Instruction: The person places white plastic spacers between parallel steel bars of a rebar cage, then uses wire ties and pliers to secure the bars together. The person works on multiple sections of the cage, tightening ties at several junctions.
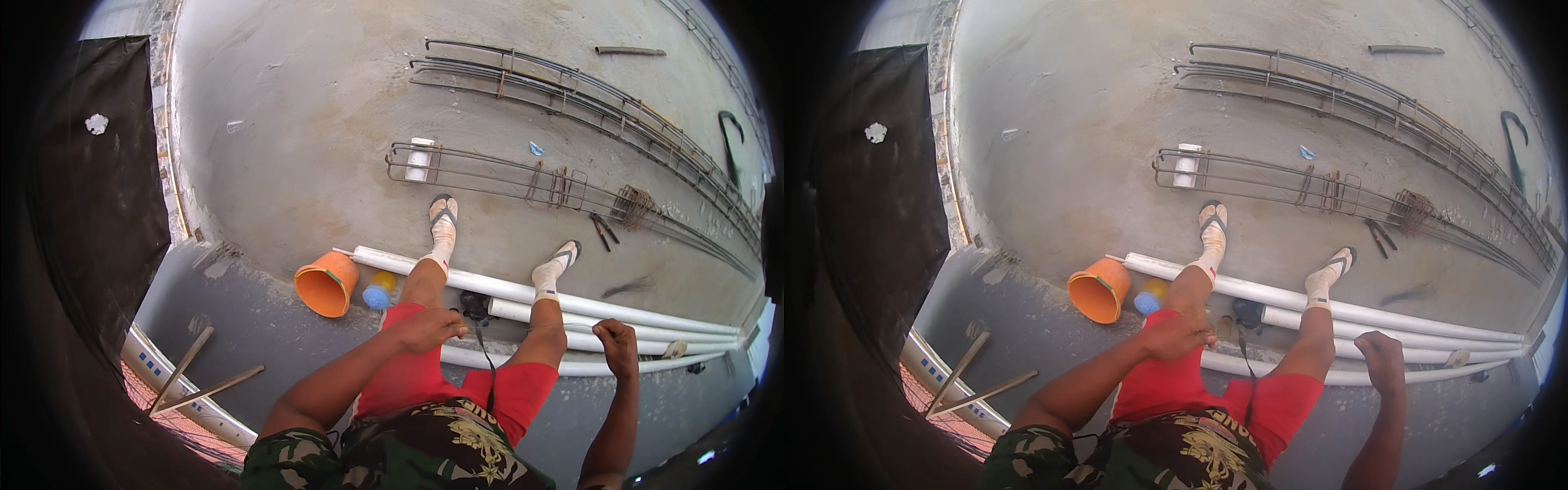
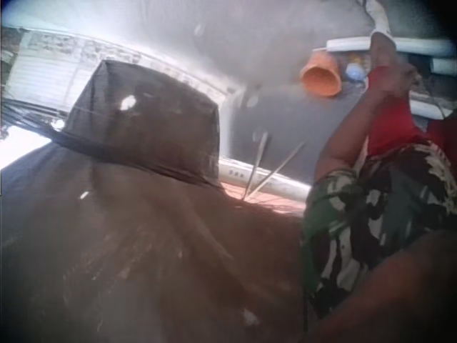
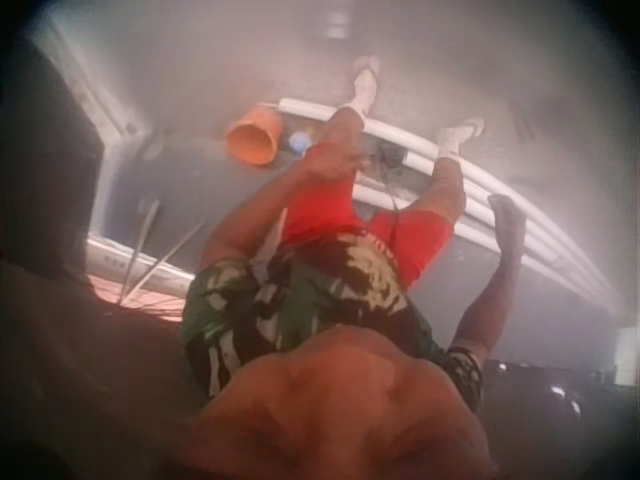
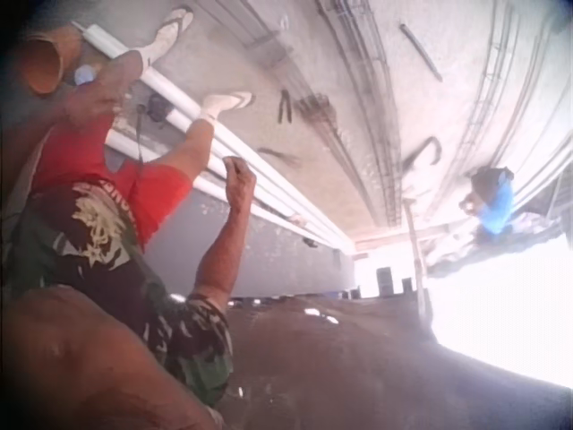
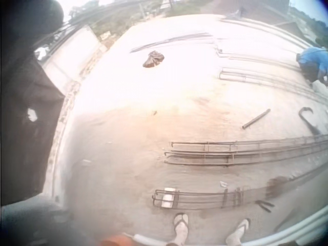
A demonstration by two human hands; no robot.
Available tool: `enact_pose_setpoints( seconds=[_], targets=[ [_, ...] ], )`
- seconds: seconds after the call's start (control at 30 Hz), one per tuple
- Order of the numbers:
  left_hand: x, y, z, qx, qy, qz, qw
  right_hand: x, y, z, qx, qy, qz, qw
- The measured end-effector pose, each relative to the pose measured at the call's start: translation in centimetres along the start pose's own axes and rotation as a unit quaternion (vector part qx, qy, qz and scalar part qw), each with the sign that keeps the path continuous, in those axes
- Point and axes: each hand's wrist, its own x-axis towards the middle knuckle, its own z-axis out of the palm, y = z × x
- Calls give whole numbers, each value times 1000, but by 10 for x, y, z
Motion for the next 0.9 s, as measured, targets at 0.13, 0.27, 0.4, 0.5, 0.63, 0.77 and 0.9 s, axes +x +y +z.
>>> enact_pose_setpoints(
  seconds=[0.13,0.27,0.4,0.5,0.63,0.77,0.9],
  targets=[
    [-35,4,-38,-75,14,-147,986,3,-27,20,-8,18,7,1000],
    [-37,-9,-52,-161,33,-239,957,20,-32,26,24,33,13,999],
    [-25,-38,-49,-97,134,-141,976,54,-32,23,40,8,-2,999],
    [-21,-28,-60,-157,152,-124,968,74,-23,14,47,5,-36,998],
    [-18,-13,-69,-286,108,-62,950,84,-1,0,44,-14,-24,999],
    [-8,19,-81,-226,140,-22,964,97,15,-9,34,0,-16,999],
    [18,31,-93,-75,187,-19,979,102,-5,11,-70,4,-101,992]
  ],
)
